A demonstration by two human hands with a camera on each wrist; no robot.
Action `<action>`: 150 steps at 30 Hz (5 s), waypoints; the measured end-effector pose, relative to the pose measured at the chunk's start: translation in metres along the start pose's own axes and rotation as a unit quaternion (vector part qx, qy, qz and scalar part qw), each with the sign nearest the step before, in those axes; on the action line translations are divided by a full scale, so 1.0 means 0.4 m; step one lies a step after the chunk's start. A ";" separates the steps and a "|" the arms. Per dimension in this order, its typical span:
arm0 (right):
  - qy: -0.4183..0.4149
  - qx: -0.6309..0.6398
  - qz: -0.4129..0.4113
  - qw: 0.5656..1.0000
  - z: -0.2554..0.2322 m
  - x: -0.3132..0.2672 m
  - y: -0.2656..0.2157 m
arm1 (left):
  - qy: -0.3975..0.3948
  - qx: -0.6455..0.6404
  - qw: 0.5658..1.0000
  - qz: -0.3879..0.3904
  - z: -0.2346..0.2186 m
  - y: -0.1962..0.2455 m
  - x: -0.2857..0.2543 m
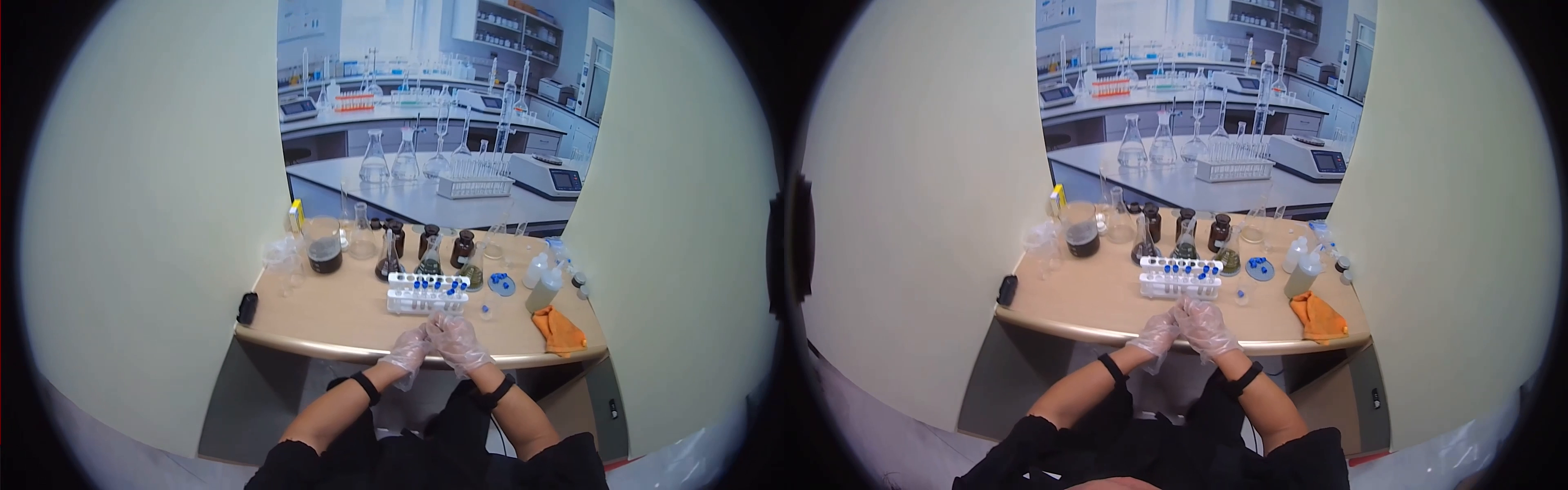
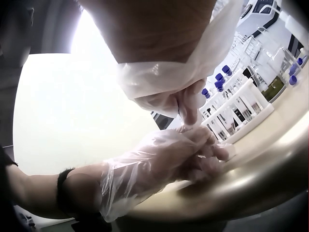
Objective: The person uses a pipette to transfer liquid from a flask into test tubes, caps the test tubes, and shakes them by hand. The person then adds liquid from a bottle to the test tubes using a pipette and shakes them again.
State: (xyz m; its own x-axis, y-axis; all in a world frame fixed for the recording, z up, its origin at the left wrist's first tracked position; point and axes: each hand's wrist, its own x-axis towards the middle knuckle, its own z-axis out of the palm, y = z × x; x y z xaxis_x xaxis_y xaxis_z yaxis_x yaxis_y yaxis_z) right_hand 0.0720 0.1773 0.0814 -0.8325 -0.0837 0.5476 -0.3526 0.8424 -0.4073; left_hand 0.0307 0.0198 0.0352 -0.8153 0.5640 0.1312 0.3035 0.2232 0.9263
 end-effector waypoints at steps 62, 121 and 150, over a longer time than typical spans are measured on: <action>-0.011 -0.084 -0.051 0.995 0.027 0.324 -0.016 | 0.128 -0.263 0.948 -0.128 -0.162 -0.012 -0.065; -0.158 0.020 -0.146 0.976 -0.029 0.196 -0.056 | 0.084 -0.134 0.987 -0.012 -0.119 -0.032 -0.001; -0.153 -0.143 0.162 0.964 -0.017 0.602 0.269 | 0.032 0.030 0.999 -0.018 -0.051 -0.085 0.016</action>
State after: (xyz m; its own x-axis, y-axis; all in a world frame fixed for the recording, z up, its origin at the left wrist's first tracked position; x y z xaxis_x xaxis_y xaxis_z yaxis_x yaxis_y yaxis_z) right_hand -0.1635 0.2515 0.1742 -0.9816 0.0923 0.1671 0.0429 0.9596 -0.2779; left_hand 0.0050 -0.0005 0.0116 -0.8560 0.5024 0.1216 0.2997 0.2907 0.9087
